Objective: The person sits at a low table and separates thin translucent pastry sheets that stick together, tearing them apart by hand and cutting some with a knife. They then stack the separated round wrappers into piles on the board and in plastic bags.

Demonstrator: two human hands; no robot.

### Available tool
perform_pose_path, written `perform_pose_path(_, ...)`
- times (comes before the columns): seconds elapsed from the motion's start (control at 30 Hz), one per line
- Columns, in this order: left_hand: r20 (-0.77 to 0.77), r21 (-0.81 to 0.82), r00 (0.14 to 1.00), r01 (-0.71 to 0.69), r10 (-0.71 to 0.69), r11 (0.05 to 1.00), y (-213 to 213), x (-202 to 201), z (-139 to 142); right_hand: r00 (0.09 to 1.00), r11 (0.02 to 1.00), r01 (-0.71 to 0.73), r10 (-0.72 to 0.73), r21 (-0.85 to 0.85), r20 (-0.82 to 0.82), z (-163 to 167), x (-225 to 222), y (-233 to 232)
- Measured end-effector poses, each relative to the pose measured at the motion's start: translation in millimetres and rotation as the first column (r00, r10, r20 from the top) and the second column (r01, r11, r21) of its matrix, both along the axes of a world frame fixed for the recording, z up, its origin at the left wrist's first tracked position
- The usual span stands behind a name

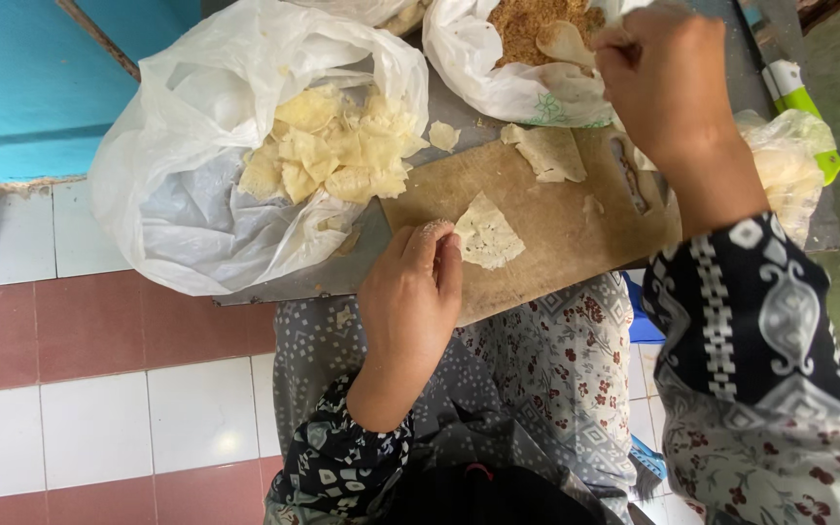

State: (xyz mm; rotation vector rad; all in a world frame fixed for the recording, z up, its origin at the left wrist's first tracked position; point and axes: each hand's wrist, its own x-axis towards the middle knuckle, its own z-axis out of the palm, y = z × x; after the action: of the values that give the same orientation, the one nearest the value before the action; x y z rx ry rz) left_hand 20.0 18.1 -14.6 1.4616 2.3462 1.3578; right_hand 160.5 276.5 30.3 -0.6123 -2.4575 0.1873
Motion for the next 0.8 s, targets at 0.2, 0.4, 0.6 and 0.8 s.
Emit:
perform_pose_path(0.2,0.07,0.002,0.997,0.019,-0.02,1.0,-1,-3,-2,1.0,1.0,0.004,-0.004,-0.007,0.026,-9,-24,12)
perform_pose_path(0.4,0.07,-0.015,0.997,0.032,-0.031,0.999,-2,-4,-1,0.97,0.882,-0.102,-0.014,-0.46,-0.242,-2,-2,-7)
perform_pose_path(0.6,0.109,0.019,0.993,0.039,-0.041,0.999,-1,-3,-2,0.949,0.841,-0.069,-0.111,-0.537,-0.295,-3,21,-39)
perform_pose_path(0.8,0.092,0.026,0.995,0.033,-0.035,0.999,-1,-3,-5,0.987,0.849,-0.059,-0.029,-0.525,-0.159,5,61,-101)
